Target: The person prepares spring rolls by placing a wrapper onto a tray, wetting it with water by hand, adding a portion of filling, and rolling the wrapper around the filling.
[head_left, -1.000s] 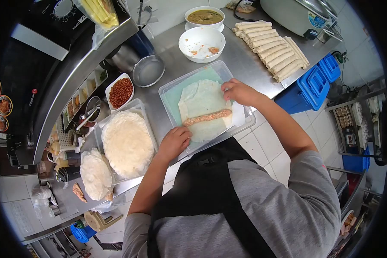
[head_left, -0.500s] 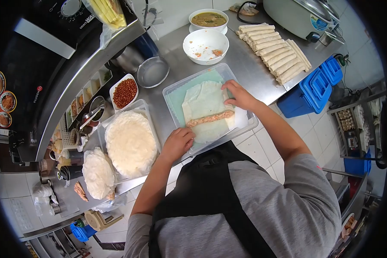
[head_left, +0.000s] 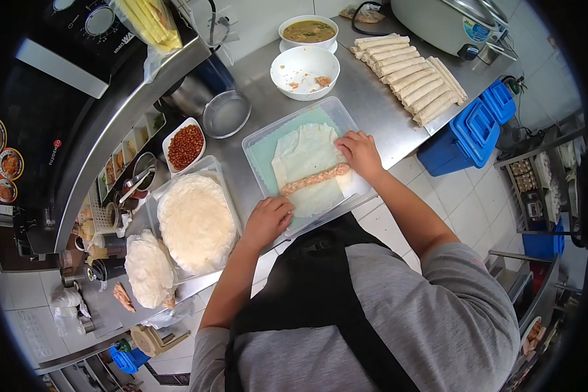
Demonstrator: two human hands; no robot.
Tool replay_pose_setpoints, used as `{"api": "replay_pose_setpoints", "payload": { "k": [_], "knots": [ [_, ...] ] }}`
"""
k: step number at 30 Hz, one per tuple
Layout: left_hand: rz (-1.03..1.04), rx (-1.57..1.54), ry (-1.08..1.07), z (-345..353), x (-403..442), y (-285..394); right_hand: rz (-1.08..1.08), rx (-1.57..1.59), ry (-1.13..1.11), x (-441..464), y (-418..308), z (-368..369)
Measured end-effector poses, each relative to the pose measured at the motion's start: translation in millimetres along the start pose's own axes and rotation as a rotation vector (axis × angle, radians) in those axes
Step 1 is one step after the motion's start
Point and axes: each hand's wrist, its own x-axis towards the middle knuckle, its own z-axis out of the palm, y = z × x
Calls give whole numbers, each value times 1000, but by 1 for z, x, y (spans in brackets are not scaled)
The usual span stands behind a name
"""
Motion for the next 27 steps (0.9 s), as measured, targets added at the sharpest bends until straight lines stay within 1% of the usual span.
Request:
{"api": "replay_pose_setpoints", "payload": {
  "k": [3, 5, 7, 8, 9, 10, 12, 13, 14, 15, 16, 17, 19, 21, 22, 24, 25, 26, 27],
  "knots": [
    [-18, 3, -11, 0, -1, 1, 32, -75, -39, -6, 0, 2],
    [-18, -1, -10, 0, -1, 3, 40, -53, -77, -8, 1, -2],
    [-29, 70, -23, -2, 3, 8, 45, -31, -112, -11, 2, -7],
    [-31, 70, -20, -1, 4, 9, -35, 32, -38, -15, 4, -11],
    [14, 90, 0, 0, 6, 9, -117, 96, 33, -19, 3, -14],
    [57, 108, 19, 3, 7, 10, -122, 95, 26, -24, 1, -17],
    [43, 52, 65, 10, 10, 9, -287, 175, -241, -36, -4, -25],
    [34, 3, 106, 12, 13, 8, -286, 173, -243, -38, -10, -32],
    [34, 2, 106, 16, 16, 8, -285, 144, -309, -39, -16, -38],
    [-45, -70, 210, 18, 21, 9, -285, 115, -373, -38, -22, -43],
    [-125, -142, 314, 19, 26, 9, -288, 115, -374, -37, -25, -45],
    [-127, -142, 317, 19, 32, 7, -310, 92, -367, -36, -27, -47],
    [-381, -272, 366, 17, 47, 4, -332, 65, -363, -35, -29, -44],
    [-414, -257, 378, 18, 61, -5, -251, 189, -170, -35, -29, -25],
    [-448, -237, 389, 20, 67, -11, -253, 186, -170, -33, -26, -15],
    [-458, -176, 373, 21, 77, -23, -60, 341, -96, -19, -24, 0],
    [-469, -115, 351, 22, 79, -28, -63, 340, -95, -11, -24, 1],
    [-469, -115, 353, 23, 80, -32, -1, 325, -173, -2, -23, 1],
    [-485, -27, 311, 19, 82, -31, 63, 309, -251, 5, -22, 1]
  ]
}}
